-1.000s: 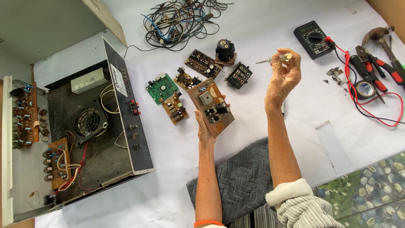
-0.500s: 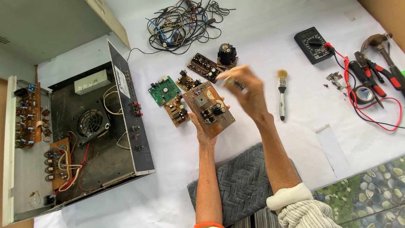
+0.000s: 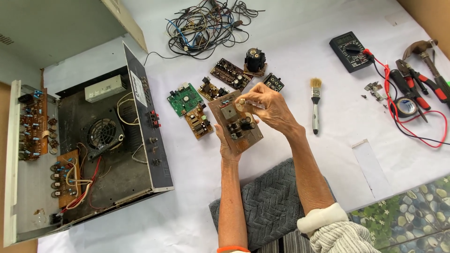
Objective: Cleaning dust and debris from various electronic circuit boards using a small brush.
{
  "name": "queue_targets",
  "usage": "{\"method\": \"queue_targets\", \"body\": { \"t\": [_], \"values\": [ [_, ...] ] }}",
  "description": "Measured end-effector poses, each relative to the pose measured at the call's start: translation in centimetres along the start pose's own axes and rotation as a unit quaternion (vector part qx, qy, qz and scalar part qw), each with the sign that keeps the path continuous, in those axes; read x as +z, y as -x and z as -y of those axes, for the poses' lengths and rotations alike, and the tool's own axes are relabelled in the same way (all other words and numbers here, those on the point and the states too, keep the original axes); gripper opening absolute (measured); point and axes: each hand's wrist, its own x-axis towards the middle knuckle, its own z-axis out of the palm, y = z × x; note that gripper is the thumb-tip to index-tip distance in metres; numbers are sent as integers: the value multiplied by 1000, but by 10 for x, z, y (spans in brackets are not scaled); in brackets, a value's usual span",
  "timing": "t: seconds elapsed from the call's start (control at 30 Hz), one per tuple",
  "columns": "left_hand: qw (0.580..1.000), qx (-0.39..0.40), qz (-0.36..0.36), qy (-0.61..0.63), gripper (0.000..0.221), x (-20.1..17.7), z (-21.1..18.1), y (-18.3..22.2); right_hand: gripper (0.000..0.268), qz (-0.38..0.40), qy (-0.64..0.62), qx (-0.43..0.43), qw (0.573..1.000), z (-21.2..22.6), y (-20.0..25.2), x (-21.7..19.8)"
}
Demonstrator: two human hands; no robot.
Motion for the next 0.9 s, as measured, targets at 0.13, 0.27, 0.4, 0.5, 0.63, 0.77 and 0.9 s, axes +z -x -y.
{"method": "queue_targets", "body": {
  "t": [0.13,0.27,0.4,0.5,0.63,0.77,0.9],
  "values": [
    [1000,20,11,-1,91,2,-2,-3,26,-40,66,11,997,-15,-3,1],
    [1000,9,10,-8,89,-10,-2,-5,28,-29,-14,19,999,-9,-4,-1],
    [1000,23,11,-14,89,6,-13,-5,30,-46,-57,14,997,-3,-3,1],
    [999,53,-2,-9,86,14,-16,-2,32,-80,-60,24,995,0,-7,1],
    [997,64,-22,-31,86,1,-15,-2,23,-79,-61,41,994,-21,-10,20],
    [994,83,-43,-56,85,-10,-11,-7,23,-84,-74,38,993,-22,-13,24],
    [990,99,-3,-97,81,11,9,-5,16,-223,-125,11,967,-18,-14,3]
  ]
}}
